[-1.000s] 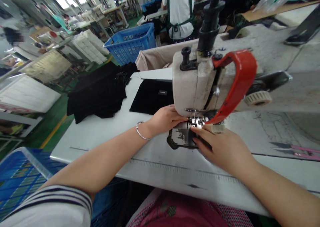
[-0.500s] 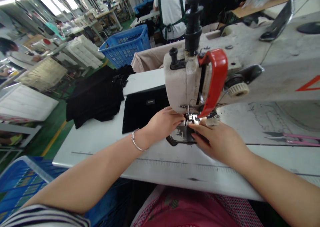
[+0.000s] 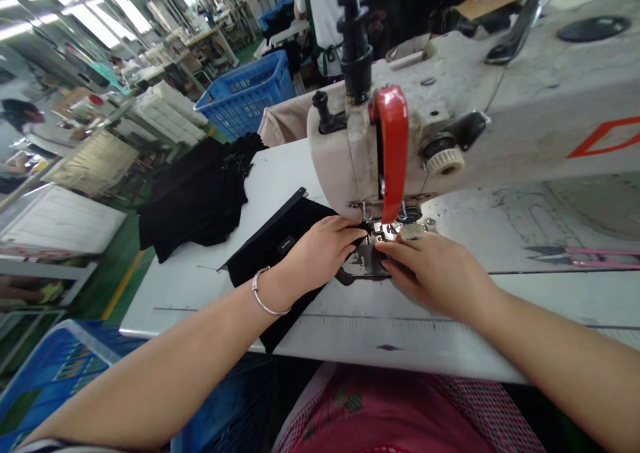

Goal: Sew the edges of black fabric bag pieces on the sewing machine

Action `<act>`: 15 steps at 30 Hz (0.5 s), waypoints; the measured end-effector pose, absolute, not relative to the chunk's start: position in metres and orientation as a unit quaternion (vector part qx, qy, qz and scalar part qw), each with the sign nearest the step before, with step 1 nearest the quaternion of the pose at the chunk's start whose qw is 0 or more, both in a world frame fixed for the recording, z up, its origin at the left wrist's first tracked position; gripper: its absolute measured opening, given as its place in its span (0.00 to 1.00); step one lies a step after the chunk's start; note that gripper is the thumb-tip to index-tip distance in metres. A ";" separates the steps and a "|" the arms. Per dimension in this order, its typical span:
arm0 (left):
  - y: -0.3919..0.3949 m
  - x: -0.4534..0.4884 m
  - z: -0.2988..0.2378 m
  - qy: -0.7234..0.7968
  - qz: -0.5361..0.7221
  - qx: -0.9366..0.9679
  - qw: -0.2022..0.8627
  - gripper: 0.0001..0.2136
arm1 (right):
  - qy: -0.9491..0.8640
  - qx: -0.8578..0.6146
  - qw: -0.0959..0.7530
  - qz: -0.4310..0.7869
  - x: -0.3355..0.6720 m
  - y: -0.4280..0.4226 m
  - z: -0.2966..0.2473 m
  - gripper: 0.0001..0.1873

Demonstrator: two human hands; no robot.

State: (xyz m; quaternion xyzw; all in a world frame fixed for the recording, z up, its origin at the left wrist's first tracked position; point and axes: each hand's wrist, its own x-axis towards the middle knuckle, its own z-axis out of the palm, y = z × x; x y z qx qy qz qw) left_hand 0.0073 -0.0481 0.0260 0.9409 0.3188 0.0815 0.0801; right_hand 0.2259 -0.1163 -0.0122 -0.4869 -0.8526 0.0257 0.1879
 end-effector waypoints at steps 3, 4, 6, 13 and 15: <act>-0.046 0.004 0.030 0.325 0.062 0.939 0.097 0.15 | -0.852 -0.481 0.206 0.025 0.225 -0.116 -0.013 0.15; -0.046 0.003 0.030 0.318 0.060 0.940 0.105 0.15 | -0.850 -0.483 0.208 0.026 0.225 -0.116 -0.014 0.15; -0.049 0.003 0.027 0.306 0.062 0.944 0.111 0.14 | -0.847 -0.487 0.212 0.027 0.226 -0.117 -0.015 0.15; -0.079 0.002 -0.001 0.299 0.169 0.931 0.122 0.19 | -0.867 -0.443 0.229 0.023 0.228 -0.121 -0.020 0.14; -0.081 0.001 -0.006 0.287 0.175 0.933 0.126 0.20 | -0.874 -0.431 0.222 0.014 0.228 -0.123 -0.019 0.14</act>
